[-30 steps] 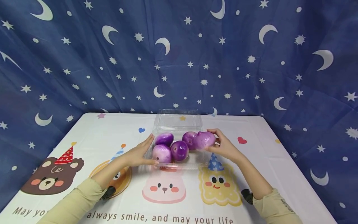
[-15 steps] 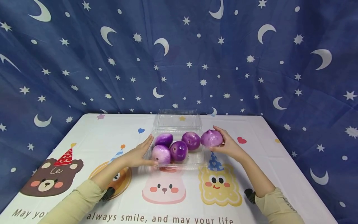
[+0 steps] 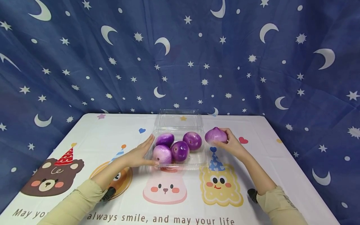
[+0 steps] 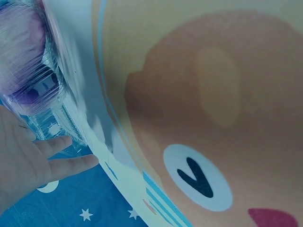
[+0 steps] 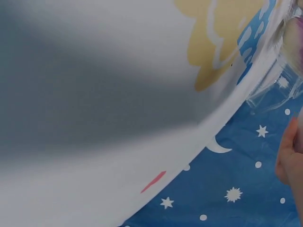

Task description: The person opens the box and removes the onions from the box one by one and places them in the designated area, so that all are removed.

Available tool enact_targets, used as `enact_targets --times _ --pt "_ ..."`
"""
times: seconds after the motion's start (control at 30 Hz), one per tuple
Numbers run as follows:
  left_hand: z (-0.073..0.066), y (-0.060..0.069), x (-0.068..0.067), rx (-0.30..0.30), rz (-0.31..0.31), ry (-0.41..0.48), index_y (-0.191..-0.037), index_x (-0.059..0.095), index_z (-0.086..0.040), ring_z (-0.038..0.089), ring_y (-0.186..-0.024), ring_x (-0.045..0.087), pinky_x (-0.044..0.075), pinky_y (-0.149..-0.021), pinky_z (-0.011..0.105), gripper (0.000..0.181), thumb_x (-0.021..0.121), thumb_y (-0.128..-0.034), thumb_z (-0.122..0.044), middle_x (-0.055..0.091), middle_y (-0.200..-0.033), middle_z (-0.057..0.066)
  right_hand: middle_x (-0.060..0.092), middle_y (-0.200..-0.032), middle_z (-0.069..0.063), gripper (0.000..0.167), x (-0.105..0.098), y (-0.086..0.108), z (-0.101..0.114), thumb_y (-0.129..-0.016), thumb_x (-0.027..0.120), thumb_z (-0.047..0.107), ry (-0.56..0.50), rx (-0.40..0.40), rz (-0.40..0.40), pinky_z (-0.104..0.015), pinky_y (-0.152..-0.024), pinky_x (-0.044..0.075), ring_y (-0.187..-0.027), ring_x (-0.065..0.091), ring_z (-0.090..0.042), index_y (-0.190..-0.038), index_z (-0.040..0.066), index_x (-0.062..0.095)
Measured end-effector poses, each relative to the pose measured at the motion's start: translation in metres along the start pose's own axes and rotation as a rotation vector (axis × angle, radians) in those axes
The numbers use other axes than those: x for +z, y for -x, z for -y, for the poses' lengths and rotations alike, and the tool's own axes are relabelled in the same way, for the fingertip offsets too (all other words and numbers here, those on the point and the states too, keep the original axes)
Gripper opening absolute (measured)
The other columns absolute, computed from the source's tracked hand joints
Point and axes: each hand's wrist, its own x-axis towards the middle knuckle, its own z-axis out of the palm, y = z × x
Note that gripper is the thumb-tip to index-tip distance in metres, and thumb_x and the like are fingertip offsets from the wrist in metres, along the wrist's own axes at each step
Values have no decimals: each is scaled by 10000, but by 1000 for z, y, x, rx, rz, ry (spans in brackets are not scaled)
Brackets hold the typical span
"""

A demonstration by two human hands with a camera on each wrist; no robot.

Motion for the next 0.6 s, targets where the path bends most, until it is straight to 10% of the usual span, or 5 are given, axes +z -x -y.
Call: enact_targets --times 0.23,0.6 --pt "2 -1 1 8 15 6 -1515 -24 -66 393 -1450 76 179 -1081 682 1141 642 -771 -617 -94 -1593 92 341 -1360 -298 747 -2 -9 -5 -822 694 140 27 -5 -57 -577 -1015 399 -1207 427 -458 -1389 -35 239" --pt "5 -2 2 50 19 75 -1511 -49 -54 364 -1455 33 153 -1156 549 1145 657 -781 -584 -136 -1586 105 336 -1368 -317 826 -2 -24 -22 -801 733 161 60 31 -107 -573 -1052 359 -1240 393 -453 -1397 -54 205"
